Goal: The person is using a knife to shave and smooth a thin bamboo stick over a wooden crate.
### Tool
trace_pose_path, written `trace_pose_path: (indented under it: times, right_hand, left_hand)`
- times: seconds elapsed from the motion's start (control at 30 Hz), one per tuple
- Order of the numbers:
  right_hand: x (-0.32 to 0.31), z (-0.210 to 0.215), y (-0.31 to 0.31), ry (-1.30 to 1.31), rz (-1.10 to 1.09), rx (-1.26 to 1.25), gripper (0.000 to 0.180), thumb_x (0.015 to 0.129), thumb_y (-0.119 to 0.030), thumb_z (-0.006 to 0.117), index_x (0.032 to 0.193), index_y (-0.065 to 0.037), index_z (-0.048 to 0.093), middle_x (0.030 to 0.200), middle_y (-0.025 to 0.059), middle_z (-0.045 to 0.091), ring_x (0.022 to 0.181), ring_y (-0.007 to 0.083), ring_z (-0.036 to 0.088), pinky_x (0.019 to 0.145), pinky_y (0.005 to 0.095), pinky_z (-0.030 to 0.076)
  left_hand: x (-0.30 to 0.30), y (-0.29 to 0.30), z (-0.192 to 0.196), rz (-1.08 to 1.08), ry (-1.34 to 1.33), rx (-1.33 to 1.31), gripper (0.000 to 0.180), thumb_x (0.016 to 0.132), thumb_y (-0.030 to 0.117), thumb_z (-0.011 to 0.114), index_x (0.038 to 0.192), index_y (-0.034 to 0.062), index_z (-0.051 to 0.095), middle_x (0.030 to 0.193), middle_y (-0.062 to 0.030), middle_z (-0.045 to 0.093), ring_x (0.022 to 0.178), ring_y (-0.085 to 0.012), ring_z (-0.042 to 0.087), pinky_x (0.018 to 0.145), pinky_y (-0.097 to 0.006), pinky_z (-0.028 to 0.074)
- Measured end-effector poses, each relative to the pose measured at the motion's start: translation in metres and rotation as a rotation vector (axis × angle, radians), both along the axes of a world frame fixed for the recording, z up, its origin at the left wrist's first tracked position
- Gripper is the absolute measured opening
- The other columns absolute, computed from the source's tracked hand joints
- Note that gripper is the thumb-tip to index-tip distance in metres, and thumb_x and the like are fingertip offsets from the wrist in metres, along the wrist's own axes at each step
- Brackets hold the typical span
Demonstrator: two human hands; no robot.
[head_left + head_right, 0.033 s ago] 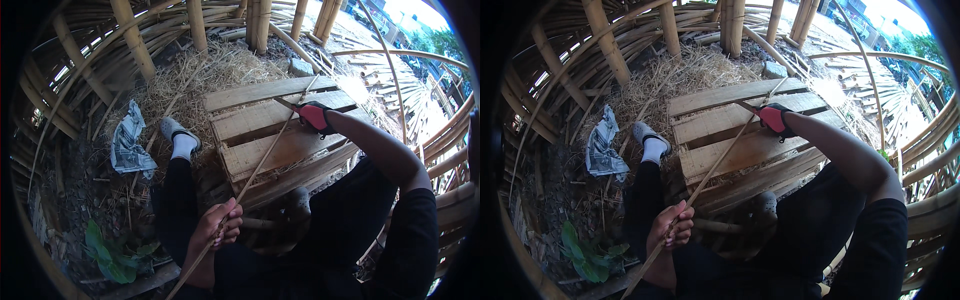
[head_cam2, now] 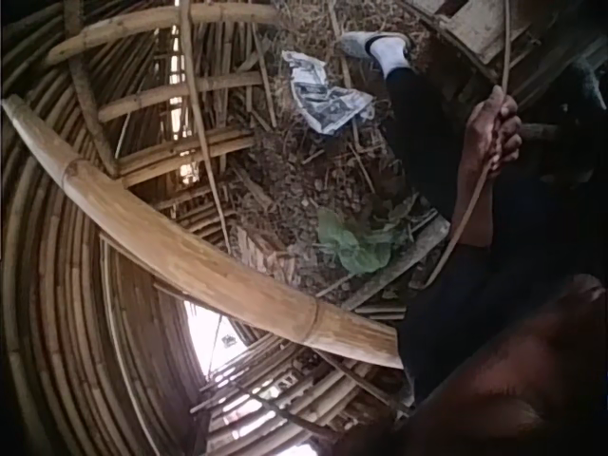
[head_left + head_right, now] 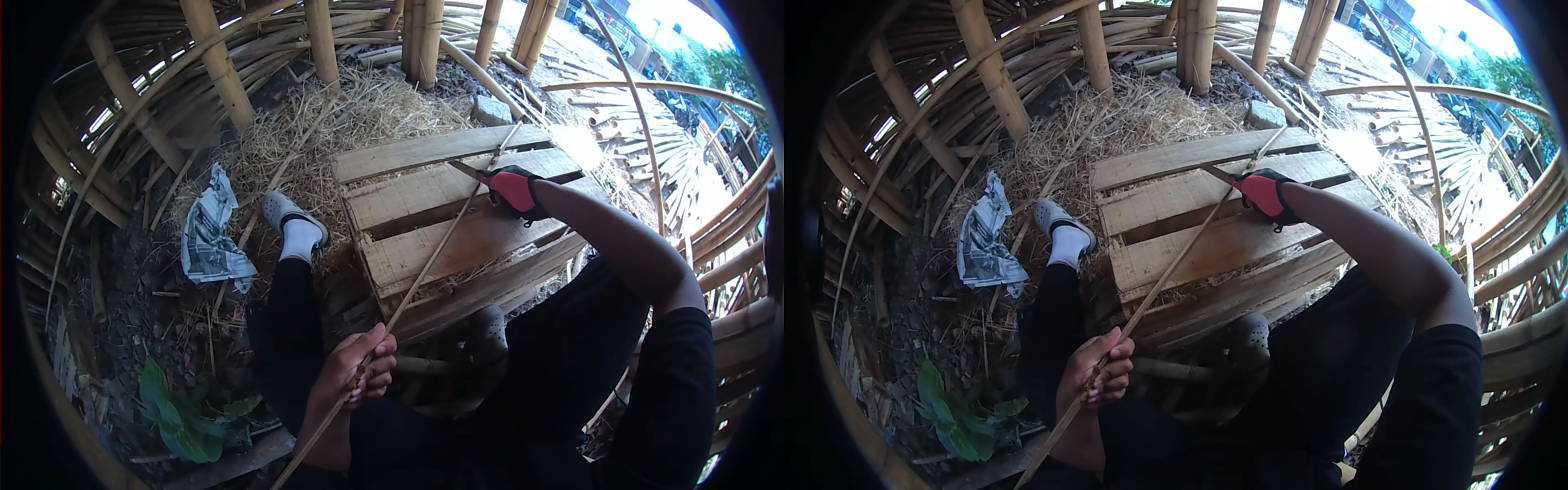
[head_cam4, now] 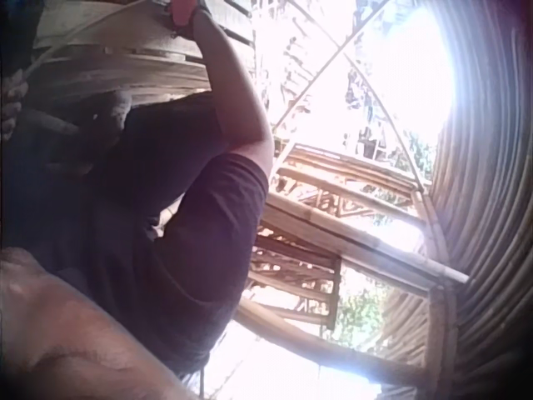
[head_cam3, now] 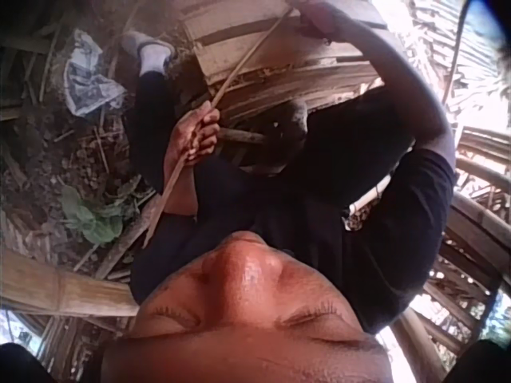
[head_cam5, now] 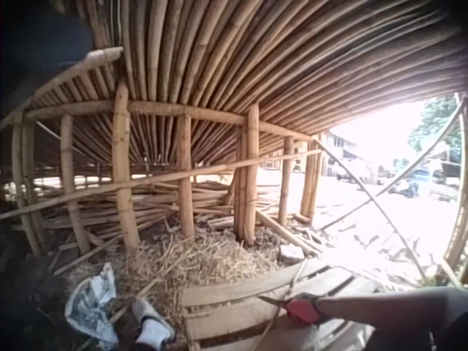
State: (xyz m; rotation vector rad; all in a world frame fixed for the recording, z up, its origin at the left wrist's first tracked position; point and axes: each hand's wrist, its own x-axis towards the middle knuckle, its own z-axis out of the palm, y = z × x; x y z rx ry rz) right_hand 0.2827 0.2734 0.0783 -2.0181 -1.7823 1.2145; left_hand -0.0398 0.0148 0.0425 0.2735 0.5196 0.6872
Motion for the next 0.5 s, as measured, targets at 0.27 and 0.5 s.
trace_pose_path:
  times: [0.27, 0.5]
  right_hand:
    - [0.002, 0.014, -0.009, -0.145, 0.232, -0.045, 0.057, 0.091, -0.061, 0.053, 0.068, -0.009, 0.059, 0.057, 0.0019, 0.05, 0.048, 0.0144, 0.047, 0.046, 0.032, 0.037]
    - [-0.036, 0.034, -0.049, -0.119, 0.272, -0.184, 0.062, 0.09, -0.066, 0.05, 0.066, -0.009, 0.057, 0.056, 0.0014, 0.048, 0.047, 0.0146, 0.045, 0.045, 0.0319, 0.037]
  left_hand:
    - [-0.002, -0.003, 0.002, -0.015, 0.064, 0.037, 0.038, 0.103, 0.041, 0.042, 0.078, 0.0126, 0.039, 0.053, 0.0079, 0.028, 0.037, -0.0015, 0.023, 0.033, -0.019, 0.017]
    - [-0.003, -0.003, 0.0, -0.02, 0.023, 0.014, 0.038, 0.103, 0.041, 0.042, 0.078, 0.0124, 0.039, 0.052, 0.0074, 0.028, 0.036, -0.0021, 0.022, 0.032, -0.019, 0.017]
